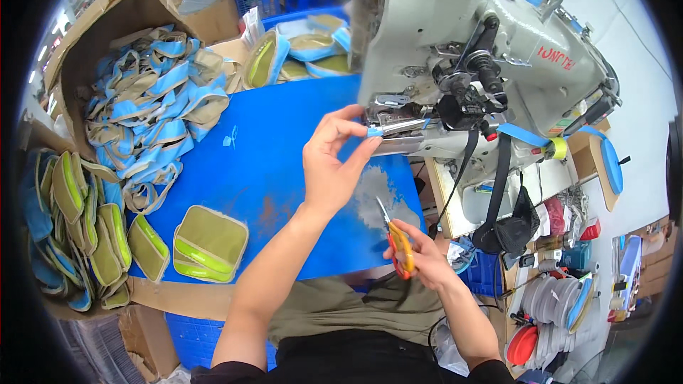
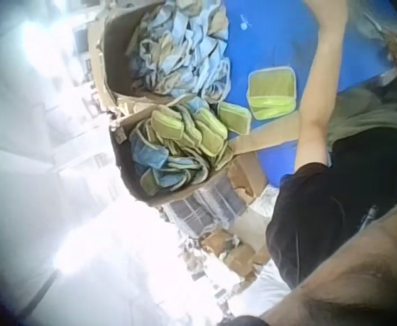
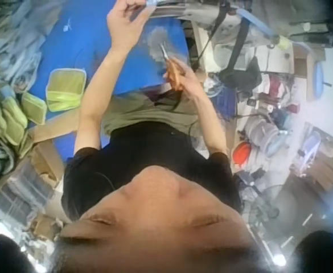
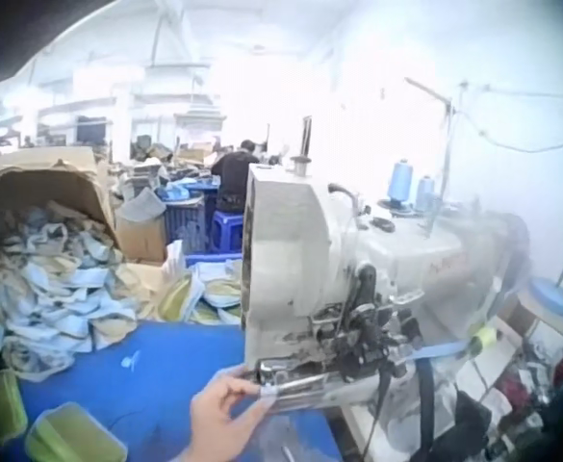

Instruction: Assembling and trimming fabric/leather components for small bags at a sewing station.

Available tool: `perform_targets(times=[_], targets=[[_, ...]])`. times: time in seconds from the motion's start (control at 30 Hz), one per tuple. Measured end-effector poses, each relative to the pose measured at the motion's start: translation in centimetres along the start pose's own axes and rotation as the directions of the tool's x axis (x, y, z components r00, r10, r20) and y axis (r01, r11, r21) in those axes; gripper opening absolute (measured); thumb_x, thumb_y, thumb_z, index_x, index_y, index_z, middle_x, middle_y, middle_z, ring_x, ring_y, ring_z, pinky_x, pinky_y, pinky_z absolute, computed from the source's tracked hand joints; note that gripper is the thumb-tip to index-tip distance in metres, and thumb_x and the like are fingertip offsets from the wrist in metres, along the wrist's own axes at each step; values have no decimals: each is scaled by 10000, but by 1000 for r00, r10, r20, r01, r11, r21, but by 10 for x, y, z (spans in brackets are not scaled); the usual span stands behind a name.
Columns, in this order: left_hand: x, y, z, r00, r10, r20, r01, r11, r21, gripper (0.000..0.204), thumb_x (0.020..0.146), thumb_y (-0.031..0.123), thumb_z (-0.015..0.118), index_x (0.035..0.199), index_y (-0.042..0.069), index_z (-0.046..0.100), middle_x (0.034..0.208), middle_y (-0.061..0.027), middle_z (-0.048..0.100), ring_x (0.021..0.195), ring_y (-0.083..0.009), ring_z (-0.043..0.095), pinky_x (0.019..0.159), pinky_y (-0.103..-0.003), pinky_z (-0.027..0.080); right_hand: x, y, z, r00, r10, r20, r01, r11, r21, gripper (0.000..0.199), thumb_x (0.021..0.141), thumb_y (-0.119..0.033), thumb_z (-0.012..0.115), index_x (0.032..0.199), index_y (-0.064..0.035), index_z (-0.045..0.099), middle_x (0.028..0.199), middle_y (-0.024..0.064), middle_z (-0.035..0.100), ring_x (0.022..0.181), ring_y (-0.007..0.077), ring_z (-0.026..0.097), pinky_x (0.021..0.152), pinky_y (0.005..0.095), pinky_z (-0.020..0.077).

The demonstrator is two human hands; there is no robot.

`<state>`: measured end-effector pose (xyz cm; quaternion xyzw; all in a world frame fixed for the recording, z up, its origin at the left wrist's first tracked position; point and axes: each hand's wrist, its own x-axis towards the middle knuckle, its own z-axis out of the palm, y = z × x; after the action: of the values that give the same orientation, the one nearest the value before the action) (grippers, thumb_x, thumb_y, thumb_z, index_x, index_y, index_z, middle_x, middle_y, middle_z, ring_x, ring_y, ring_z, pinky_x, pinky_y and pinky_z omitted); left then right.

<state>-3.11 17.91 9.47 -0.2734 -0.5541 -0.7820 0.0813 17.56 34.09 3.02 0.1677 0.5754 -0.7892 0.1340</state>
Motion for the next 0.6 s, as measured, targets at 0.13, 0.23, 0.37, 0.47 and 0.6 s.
perform_targets(times=[0.13, 0.23, 0.37, 0.47, 0.6], targets=[[1, -2, -3, 999, -28, -16, 27, 998, -55, 157, 866, -50, 797, 957, -3, 677, 1345, -191, 600, 1201, -193, 625, 1029, -352, 538, -44, -46, 36, 953, -251, 172, 198, 941, 274, 851, 943, -144, 701, 1655, -107, 237, 903, 85, 606, 520, 111, 520, 469, 229, 392], [2, 1, -5, 996, -86, 25, 87, 994, -62, 153, 893, -64, 765, 949, 21, 650, 1334, -168, 587, 1282, -206, 567, 1070, -381, 502, -53, -80, 57, 932, -304, 198, 232, 919, 319, 872, 964, -234, 684, 1667, -113, 183, 809, 59, 575, 427, 106, 444, 424, 238, 366], [5, 3, -5, 979, -199, 52, 205, 967, -154, 152, 887, -53, 765, 932, 35, 650, 1301, -152, 588, 1308, -200, 534, 1052, -368, 482, -43, -105, 72, 944, -244, 223, 141, 906, 398, 881, 968, -263, 680, 1677, -160, 167, 806, 80, 564, 409, 106, 426, 412, 218, 358], [8, 0, -5, 946, -316, 71, 324, 924, -204, 131, 897, -5, 761, 907, 58, 647, 1290, -126, 575, 1302, -186, 516, 1052, -353, 437, -34, -108, 80, 964, -223, 142, 132, 871, 473, 845, 973, -260, 680, 1670, -176, 210, 810, 91, 560, 414, 95, 409, 413, 206, 356], [6, -4, -6, 930, -350, 111, 365, 848, -385, 116, 910, 26, 753, 949, 65, 651, 1403, -170, 554, 1375, -219, 484, 1064, -359, 447, -31, -99, 104, 959, -282, 11, 245, 852, 463, 786, 1000, -178, 634, 1663, -162, 213, 838, 88, 582, 447, 98, 435, 430, 216, 367]])
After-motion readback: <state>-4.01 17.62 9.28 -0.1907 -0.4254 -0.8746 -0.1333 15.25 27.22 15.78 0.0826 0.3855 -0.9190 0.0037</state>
